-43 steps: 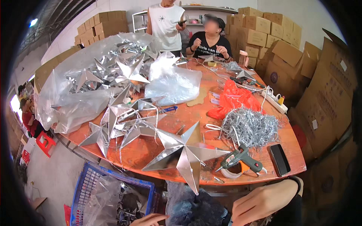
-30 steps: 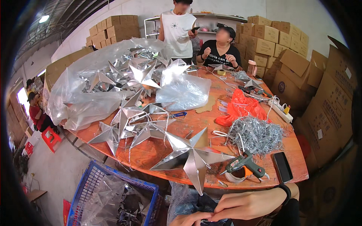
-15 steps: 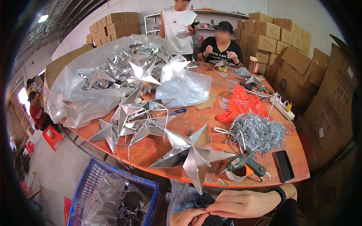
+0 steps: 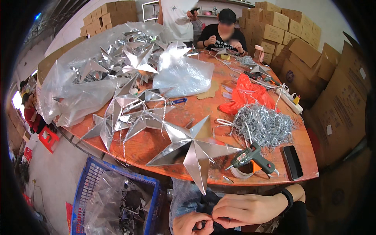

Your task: The person is assembling large silver decorative stars by attaching beads and using a glue gun.

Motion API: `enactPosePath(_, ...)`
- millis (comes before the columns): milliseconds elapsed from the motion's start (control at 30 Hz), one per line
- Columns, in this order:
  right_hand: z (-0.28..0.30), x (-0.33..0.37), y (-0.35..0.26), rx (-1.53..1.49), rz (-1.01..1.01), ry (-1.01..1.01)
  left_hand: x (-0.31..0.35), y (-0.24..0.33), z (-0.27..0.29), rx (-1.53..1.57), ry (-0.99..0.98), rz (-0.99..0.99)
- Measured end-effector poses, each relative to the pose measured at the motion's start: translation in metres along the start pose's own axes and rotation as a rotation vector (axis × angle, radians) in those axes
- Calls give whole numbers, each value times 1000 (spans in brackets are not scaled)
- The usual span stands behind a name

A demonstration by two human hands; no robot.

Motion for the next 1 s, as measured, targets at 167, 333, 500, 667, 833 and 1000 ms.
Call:
enactPosePath(167,-2,-3,3,-3,7,48,-2,-2,0,38,-26,13)
enactPosePath(333,16,-5,3,13,-85,-16,9,-12,-5,167,-118,176)
enactPosePath(500,63,-18,21,36,-370,-34,7,-22,0,231,-241,279)
enactPosePath(667,95,-41,65,166,-336,-3,9,-32,-1,278,-331,303)
enactPosePath(833,89,-65,111,78,-415,-164,12,-38,-8,403,-461,369)
enactPosePath(1000,80,-72,132,144,-438,-194,11,-42,-9,465,-491,316)
Point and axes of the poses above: each hand's wrist, its own x-axis away from the middle knuckle, its own z-axis out of the back of the hand, y = z × x, the point moved 4 cm from there along -x, towards the middle knuckle, and after that the axes turned 13 degrees about -y, right-handed, at the moved point
